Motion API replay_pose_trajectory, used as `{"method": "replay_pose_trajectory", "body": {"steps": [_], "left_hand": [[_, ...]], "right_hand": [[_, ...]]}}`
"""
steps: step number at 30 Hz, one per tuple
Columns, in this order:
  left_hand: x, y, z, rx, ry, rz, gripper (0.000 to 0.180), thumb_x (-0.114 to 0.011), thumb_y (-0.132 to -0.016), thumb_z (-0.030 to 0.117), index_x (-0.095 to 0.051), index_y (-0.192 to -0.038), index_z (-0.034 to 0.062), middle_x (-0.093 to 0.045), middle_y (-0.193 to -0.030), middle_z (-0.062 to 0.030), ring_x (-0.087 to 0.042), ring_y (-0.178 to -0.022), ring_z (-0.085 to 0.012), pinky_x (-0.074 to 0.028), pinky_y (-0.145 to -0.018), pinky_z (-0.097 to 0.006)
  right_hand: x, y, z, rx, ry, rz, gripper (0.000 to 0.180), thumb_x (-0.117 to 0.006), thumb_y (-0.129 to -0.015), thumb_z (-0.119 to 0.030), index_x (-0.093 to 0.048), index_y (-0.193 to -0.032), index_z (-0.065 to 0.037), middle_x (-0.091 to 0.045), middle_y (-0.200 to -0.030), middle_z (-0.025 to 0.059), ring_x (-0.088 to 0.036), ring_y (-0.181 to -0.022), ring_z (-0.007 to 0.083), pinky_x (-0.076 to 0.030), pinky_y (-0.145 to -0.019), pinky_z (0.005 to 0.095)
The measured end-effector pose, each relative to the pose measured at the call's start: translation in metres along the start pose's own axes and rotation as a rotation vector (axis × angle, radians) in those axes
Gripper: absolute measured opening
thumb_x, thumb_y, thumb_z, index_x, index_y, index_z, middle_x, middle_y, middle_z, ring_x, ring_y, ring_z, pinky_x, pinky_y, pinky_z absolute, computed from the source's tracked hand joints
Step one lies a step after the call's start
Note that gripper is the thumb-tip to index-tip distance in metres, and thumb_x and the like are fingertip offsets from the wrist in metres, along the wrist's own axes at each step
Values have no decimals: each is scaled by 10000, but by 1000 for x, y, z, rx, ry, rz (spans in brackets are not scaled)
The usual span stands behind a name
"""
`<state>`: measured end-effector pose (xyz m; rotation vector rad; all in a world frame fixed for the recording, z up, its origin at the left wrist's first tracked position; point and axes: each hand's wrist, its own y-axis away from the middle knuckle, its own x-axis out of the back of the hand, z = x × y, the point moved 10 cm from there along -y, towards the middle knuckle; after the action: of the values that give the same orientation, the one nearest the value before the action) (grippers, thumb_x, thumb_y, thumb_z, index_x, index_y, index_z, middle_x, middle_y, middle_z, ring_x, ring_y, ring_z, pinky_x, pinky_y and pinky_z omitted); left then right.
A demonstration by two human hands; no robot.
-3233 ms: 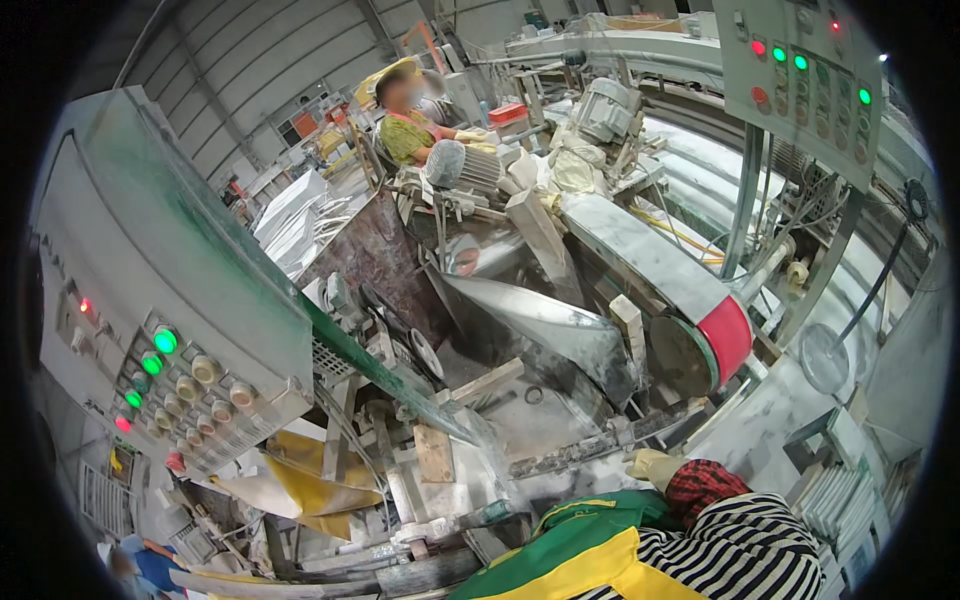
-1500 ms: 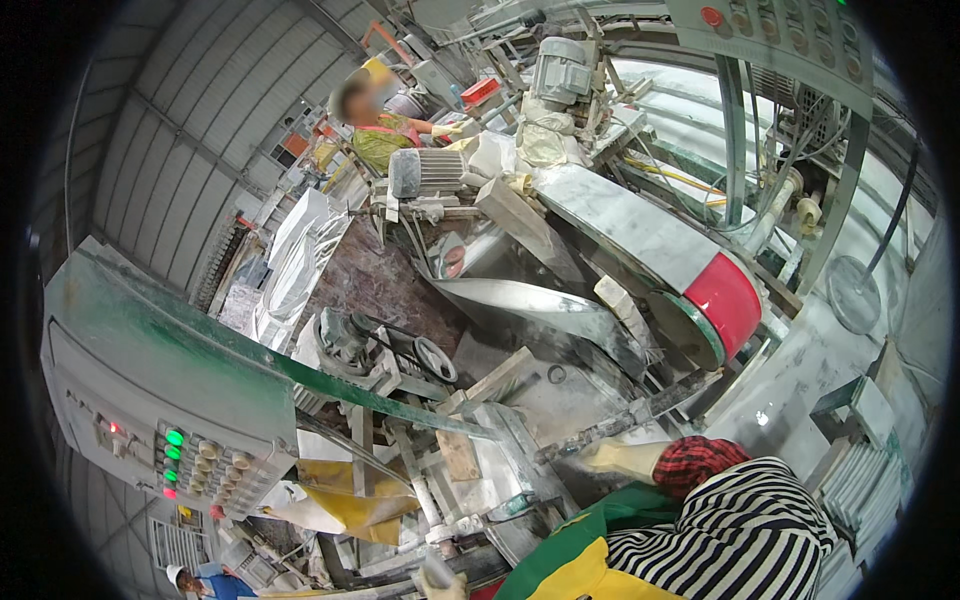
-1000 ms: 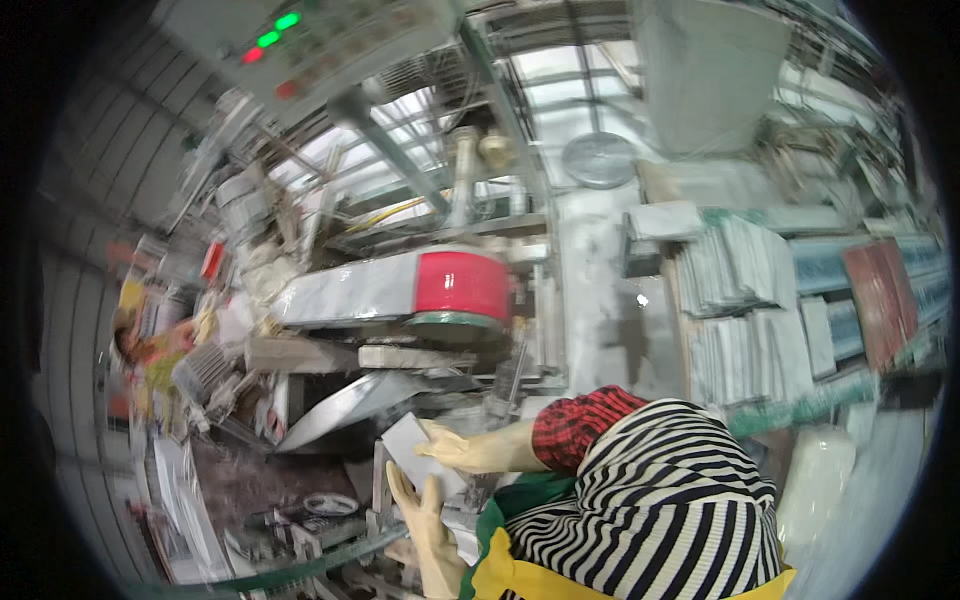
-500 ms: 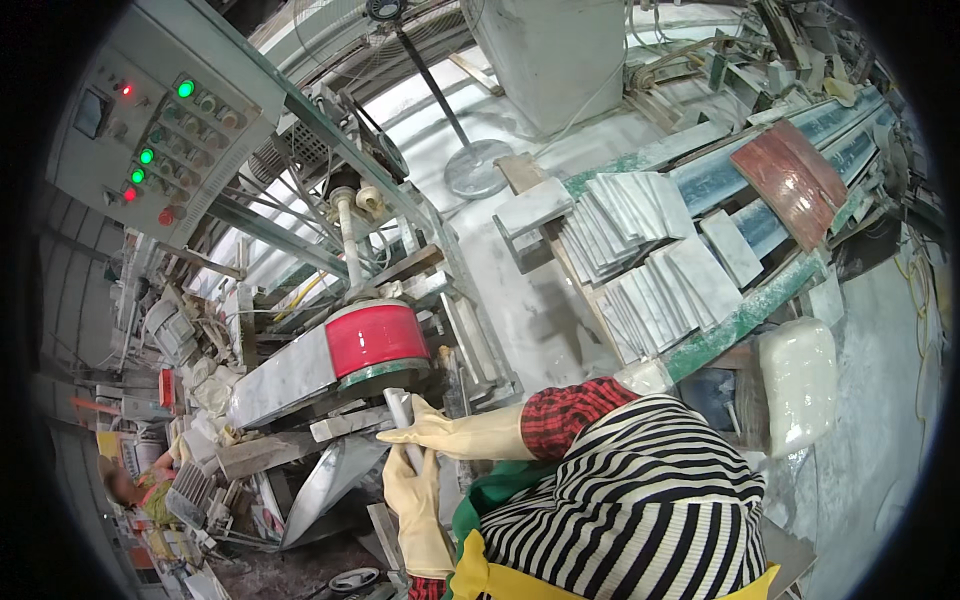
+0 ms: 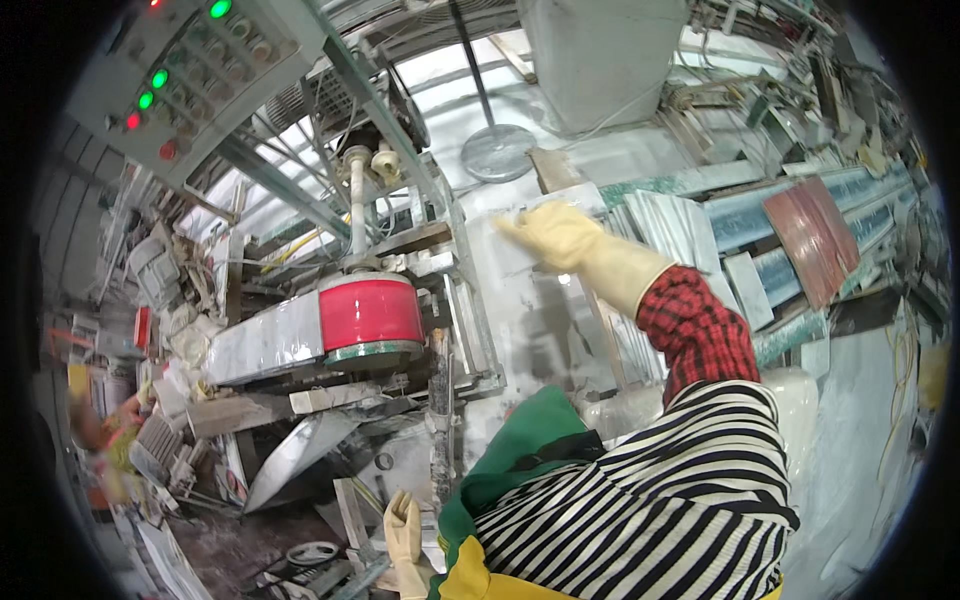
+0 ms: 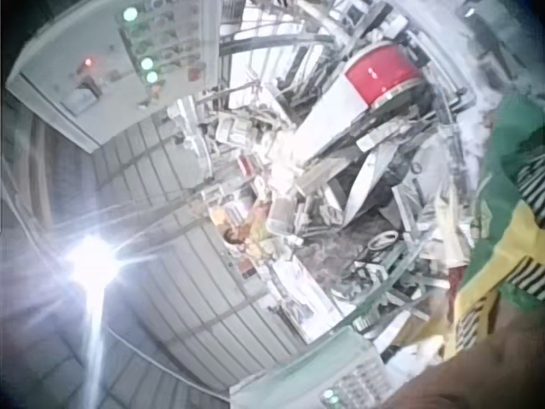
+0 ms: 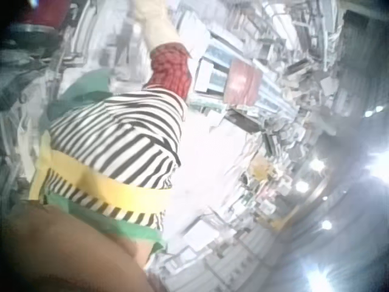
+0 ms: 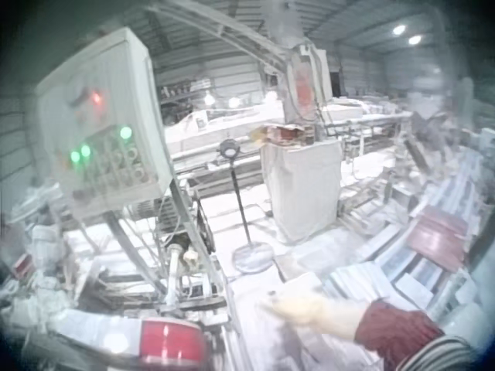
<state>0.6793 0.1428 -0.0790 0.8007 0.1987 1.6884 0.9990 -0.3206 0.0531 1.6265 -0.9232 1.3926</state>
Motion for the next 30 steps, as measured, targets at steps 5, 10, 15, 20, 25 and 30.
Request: {"method": "replay_pose_trajectory", "body": {"steps": [5, 10, 15, 20, 25, 30], "left_hand": [[21, 2, -52, 82, 135, 138, 509, -623, -940, 132, -438, -1353, -102, -549, -1333, -226, -545, -1229, -242, -434, -1018, -304], [26, 3, -88, 119, 175, 209, 538, -620, -940, 121, -409, -1383, -97, -545, -1342, -224, -549, -1229, -248, -428, -1025, -309], [18, 5, -86, 205, 199, 200, 533, -642, -926, 122, -431, -1362, -101, -561, -1331, -210, -558, -1219, -245, -424, -1033, -319], [16, 9, -81, 153, 216, 219, 536, -638, -925, 115, -425, -1363, -107, -578, -1310, -176, -565, -1198, -214, -425, -1027, -310], [7, 15, -68, 153, 177, 199, 575, -640, -927, 117, -387, -1394, -102, -558, -1335, -186, -550, -1218, -225, -421, -1029, -313], [5, 28, -77, 148, 241, 206, 581, -640, -923, 108, -381, -1402, -94, -528, -1356, -236, -538, -1241, -267, -415, -1042, -333]], "right_hand": [[-2, -6, 71, -122, 6, -65, 930, -829, -651, -192, -367, -1457, -149, -622, -1143, 164, -605, -1046, 370, -493, -899, 430], [-16, -20, 88, -173, -9, -178, 975, -841, -633, -194, -351, -1474, -137, -606, -1219, 142, -590, -1091, 364, -484, -931, 428], [-33, -31, 87, -111, -7, -202, 979, -845, -621, -193, -353, -1465, -123, -588, -1263, 127, -587, -1116, 351, -484, -958, 418], [-36, -29, 91, -74, -16, -65, 1012, -848, -594, -166, -342, -1468, -113, -516, -1359, 126, -519, -1222, 329, -447, -1040, 385], [-37, -28, 91, -80, -46, -69, 1031, -844, -578, -162, -333, -1472, -110, -440, -1442, 133, -449, -1303, 338, -388, -1106, 385], [-27, -27, 80, -77, -5, -48, 1062, -856, -571, -175, -315, -1484, -118, -405, -1467, 154, -398, -1341, 364, -348, -1131, 410]]}}
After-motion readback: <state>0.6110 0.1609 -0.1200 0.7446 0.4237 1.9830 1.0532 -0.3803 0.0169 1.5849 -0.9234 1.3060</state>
